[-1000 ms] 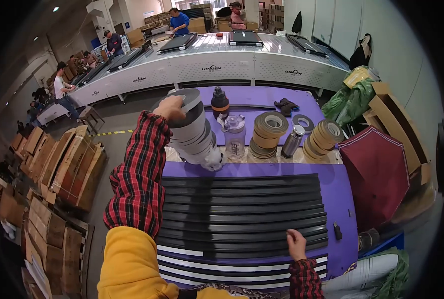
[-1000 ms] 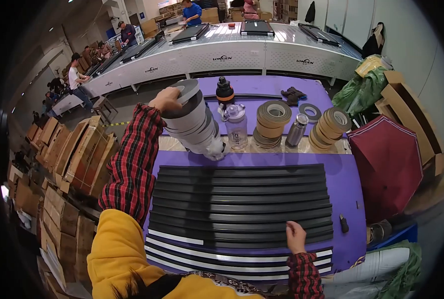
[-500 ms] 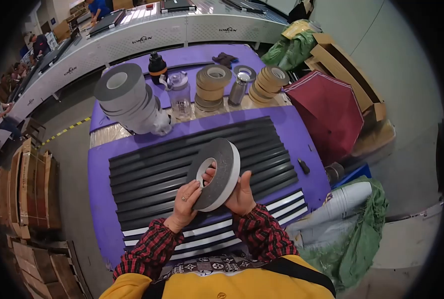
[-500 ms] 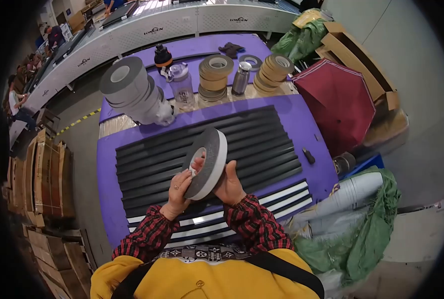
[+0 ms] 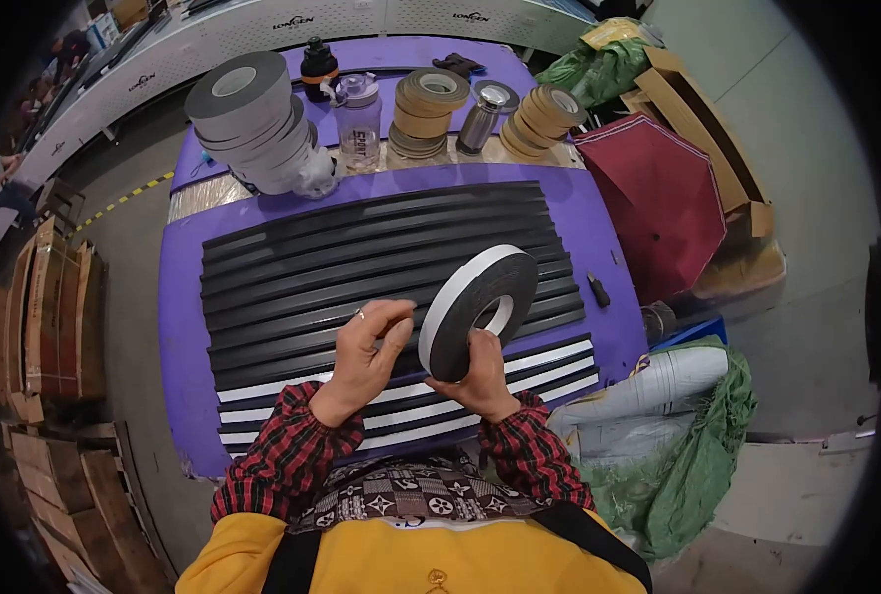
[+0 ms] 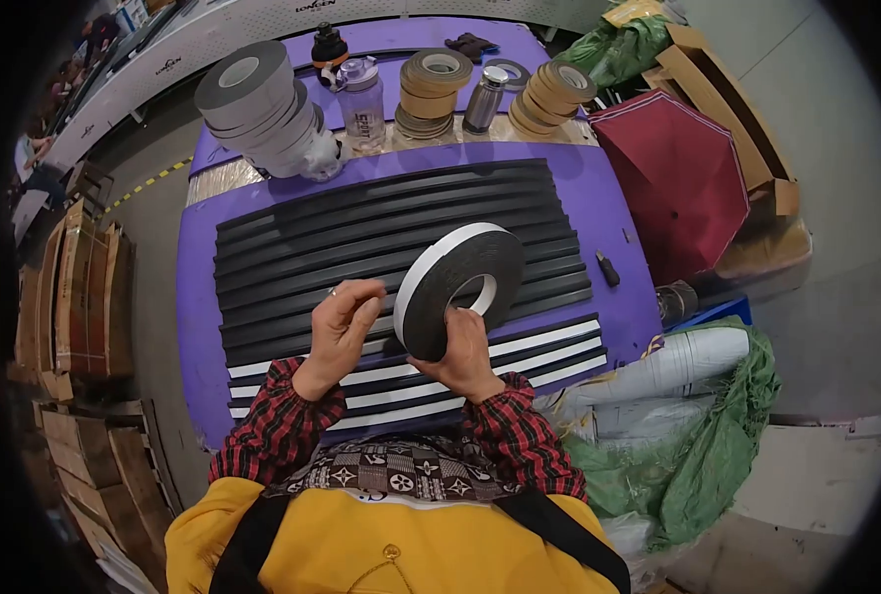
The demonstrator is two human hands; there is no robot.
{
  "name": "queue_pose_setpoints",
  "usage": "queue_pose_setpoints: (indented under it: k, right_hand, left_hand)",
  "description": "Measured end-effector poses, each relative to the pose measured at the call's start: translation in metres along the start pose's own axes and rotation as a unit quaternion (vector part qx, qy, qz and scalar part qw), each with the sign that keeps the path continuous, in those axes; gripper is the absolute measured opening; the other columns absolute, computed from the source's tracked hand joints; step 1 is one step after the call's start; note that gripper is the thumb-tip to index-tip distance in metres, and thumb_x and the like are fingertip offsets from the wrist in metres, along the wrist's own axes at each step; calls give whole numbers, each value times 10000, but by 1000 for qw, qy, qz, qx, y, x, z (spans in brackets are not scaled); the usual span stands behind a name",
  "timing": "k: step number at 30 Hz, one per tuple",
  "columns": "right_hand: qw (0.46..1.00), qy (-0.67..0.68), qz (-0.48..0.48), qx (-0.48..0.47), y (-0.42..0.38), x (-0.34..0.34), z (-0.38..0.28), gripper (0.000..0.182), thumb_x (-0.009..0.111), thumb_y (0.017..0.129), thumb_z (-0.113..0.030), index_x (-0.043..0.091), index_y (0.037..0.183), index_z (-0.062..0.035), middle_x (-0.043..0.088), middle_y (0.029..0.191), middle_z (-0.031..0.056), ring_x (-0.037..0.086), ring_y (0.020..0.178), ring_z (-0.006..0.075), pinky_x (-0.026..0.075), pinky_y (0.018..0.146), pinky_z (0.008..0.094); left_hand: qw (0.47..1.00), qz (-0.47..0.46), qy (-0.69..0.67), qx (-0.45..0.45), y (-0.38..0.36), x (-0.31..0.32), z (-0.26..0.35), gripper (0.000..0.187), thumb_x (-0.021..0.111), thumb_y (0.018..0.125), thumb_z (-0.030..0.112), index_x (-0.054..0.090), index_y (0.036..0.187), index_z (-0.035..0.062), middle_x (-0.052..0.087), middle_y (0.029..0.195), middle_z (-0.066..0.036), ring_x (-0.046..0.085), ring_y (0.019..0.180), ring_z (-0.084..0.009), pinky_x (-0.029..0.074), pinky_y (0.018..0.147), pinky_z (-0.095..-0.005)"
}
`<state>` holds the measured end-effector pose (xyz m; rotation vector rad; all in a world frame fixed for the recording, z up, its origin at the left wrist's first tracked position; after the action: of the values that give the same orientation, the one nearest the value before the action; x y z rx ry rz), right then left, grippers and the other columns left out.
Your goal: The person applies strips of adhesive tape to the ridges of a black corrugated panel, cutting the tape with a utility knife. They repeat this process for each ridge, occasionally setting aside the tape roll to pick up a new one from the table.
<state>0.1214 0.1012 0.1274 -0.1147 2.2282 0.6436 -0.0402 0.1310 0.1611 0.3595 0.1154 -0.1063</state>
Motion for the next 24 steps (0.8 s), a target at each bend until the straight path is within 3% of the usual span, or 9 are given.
queue_pose_setpoints:
  k: [5, 6, 8, 10, 12, 14, 18, 20, 24]
  right_hand:
    - [990, -14, -103, -95, -11, -4, 19, 766, 789, 484, -215, 427, 1112, 33, 486, 1018, 176, 466, 999, 315, 352, 871, 417]
    - [989, -6, -108, -99, -10, -17, 19, 766, 789, 484, -215, 427, 1112, 33, 486, 1018, 176, 466, 999, 315, 352, 871, 417]
    - [981, -131, -63, -125, -5, -54, 15, 753, 768, 527, -204, 415, 1150, 31, 463, 1085, 180, 432, 1076, 307, 327, 914, 413]
    - [983, -114, 140, -18, -39, -87, 55, 733, 743, 571, -144, 391, 1196, 11, 434, 1155, 171, 393, 1135, 299, 304, 940, 417]
    - [923, 270, 128, 242, -83, -68, 121, 755, 724, 623, -158, 342, 1254, 6, 378, 1266, 119, 345, 1191, 277, 260, 995, 392]
    - [670, 684, -16, 288, -113, -21, 137, 874, 752, 615, -206, 264, 1305, 16, 293, 1351, 112, 288, 1248, 222, 214, 1038, 375]
    - [648, 722, -31, 242, -101, -37, 130, 843, 719, 663, -301, 261, 1306, -7, 254, 1379, 115, 288, 1250, 233, 207, 1041, 400]
    - [627, 721, -6, 296, -105, -37, 153, 759, 700, 636, -179, 305, 1262, -11, 346, 1306, 120, 295, 1243, 231, 257, 1018, 361]
    - [640, 732, 35, 231, -78, -42, 155, 707, 677, 648, -245, 325, 1225, -38, 445, 1154, 98, 348, 1188, 247, 265, 1004, 389]
  left_hand:
    - [989, -57, 96, 100, 27, 47, 29, 401, 613, 764, 47, 480, 1141, 15, 576, 956, -117, 582, 854, -176, 478, 682, -271]
    - [995, -79, 62, 24, 28, 55, 20, 416, 621, 750, 20, 469, 1137, 20, 587, 964, -116, 581, 872, -165, 483, 698, -258]
    - [991, -13, -108, -74, 24, 68, -6, 393, 619, 748, -9, 459, 1106, 14, 592, 941, -110, 580, 846, -138, 480, 707, -236]
    - [968, 121, -190, -106, 19, 68, -22, 287, 612, 756, -19, 455, 995, 10, 574, 853, -69, 567, 757, -112, 478, 674, -229]
    - [921, 226, -263, -177, 3, 75, -59, 262, 627, 744, -6, 443, 929, 16, 529, 754, -30, 538, 674, -89, 463, 592, -212]
    - [901, 239, -240, -270, -27, 110, -92, 275, 641, 736, 20, 437, 920, 12, 515, 739, -32, 519, 641, -82, 438, 551, -199]
    - [807, 231, -321, -438, -96, 202, -127, 272, 644, 775, 123, 396, 838, 30, 502, 756, -57, 517, 649, -102, 475, 555, -241]
    - [773, 198, -391, -458, -109, 226, -125, 297, 614, 813, 214, 376, 846, 40, 497, 834, -79, 535, 668, -130, 496, 567, -258]
    - [838, 108, -412, -342, -97, 208, -111, 247, 520, 870, 182, 414, 1055, 57, 494, 986, -31, 511, 873, -108, 454, 762, -256]
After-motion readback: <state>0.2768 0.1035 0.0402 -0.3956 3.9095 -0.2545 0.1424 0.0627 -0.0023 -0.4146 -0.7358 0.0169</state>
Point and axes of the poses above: each hand's wrist, its own y-axis towards the middle knuckle, its own x-axis out of the palm, z = x × y, the point moved 7 cm from there along y, towards the middle knuckle
